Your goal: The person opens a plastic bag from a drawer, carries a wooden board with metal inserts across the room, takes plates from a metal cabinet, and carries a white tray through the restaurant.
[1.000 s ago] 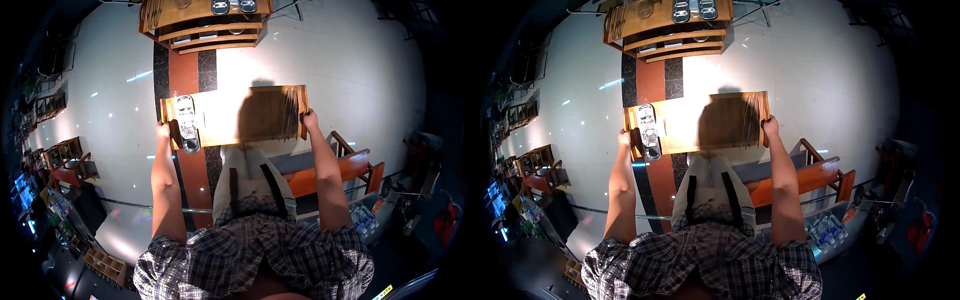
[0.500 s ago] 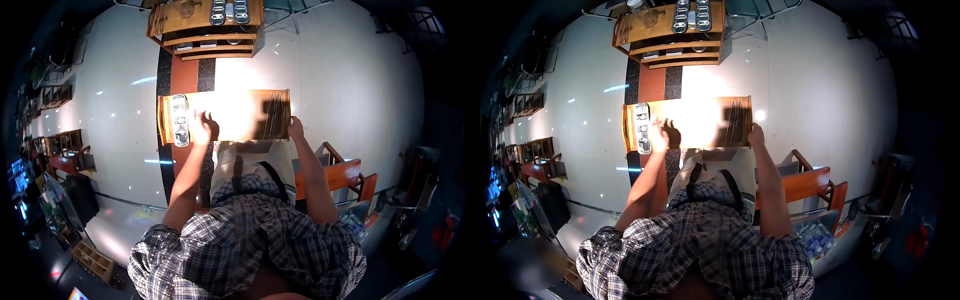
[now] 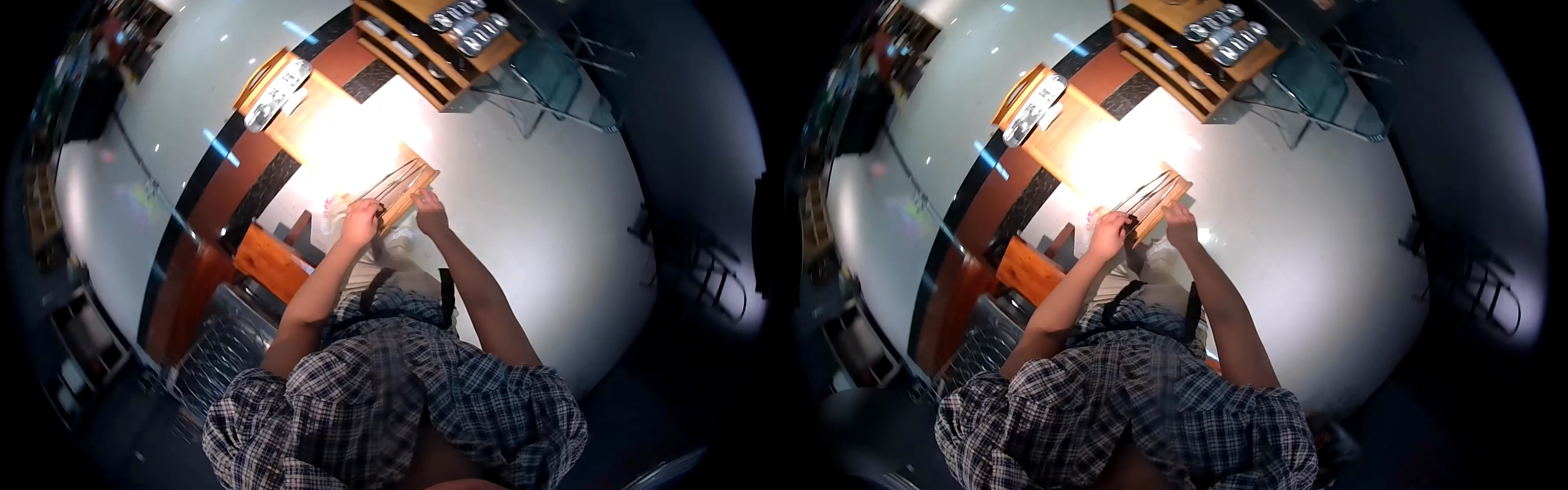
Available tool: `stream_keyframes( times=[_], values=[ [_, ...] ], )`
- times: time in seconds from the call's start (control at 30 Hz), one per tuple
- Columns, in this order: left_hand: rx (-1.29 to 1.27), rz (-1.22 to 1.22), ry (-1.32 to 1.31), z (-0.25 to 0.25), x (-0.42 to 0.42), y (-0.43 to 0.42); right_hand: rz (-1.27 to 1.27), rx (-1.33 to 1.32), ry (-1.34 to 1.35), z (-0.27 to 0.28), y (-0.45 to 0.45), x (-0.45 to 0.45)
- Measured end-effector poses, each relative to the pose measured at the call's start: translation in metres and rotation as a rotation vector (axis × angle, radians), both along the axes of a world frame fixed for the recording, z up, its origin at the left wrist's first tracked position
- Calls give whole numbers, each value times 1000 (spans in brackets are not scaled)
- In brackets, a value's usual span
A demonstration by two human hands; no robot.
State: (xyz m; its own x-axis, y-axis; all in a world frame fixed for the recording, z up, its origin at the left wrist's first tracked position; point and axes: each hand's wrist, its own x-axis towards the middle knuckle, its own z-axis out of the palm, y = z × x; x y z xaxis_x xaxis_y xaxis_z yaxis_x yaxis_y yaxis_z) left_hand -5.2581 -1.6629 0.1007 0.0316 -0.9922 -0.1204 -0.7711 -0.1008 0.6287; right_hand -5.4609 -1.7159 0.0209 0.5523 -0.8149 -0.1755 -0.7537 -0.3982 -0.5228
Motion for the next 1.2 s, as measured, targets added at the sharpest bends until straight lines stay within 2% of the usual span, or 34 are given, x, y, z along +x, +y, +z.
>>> stream_keyframes(
  times=[0.03,0.13,0.17,0.23,0.37,0.4,0.47,0.5,0.6,0.67,0.73,0.77,0.8,0.87,1.07,1.13,1.2],
  values=[
    [28,54,32,2,-1,10,25,-175,-92,-14,2,1],
    [66,137,17,4,-3,24,139,22,79,4,-12,12],
    [170,135,-6,2,-4,26,160,11,76,7,-15,16],
    [316,121,-5,-13,-1,31,284,146,304,15,-21,25],
    [336,69,-61,-24,-3,38,390,82,431,9,-26,22],
    [335,98,-60,-26,-8,36,418,73,429,5,-29,18],
    [446,2,-105,-36,-20,36,339,-60,375,-7,-32,10],
    [334,69,-73,-42,-29,43,341,-86,377,-11,-35,6],
    [396,153,-99,-46,-59,48,373,-111,341,-16,-46,0],
    [418,254,-157,-63,-85,55,451,-34,327,-19,-56,-2],
    [266,507,-331,-72,-107,59,309,-323,248,-32,-57,-6],
    [280,560,-386,-76,-114,56,293,-147,218,-32,-60,-11],
    [290,589,-376,-79,-119,55,326,-148,223,-32,-62,-14],
    [275,606,-541,-91,-121,52,404,97,107,-40,-69,-15],
    [179,601,-605,-100,-115,66,511,12,172,-38,-57,-16],
    [255,545,-627,-100,-112,78,553,-279,141,-29,-42,-17],
    [267,577,-640,-98,-113,95,608,-369,74,-27,-30,-19]
  ],
)
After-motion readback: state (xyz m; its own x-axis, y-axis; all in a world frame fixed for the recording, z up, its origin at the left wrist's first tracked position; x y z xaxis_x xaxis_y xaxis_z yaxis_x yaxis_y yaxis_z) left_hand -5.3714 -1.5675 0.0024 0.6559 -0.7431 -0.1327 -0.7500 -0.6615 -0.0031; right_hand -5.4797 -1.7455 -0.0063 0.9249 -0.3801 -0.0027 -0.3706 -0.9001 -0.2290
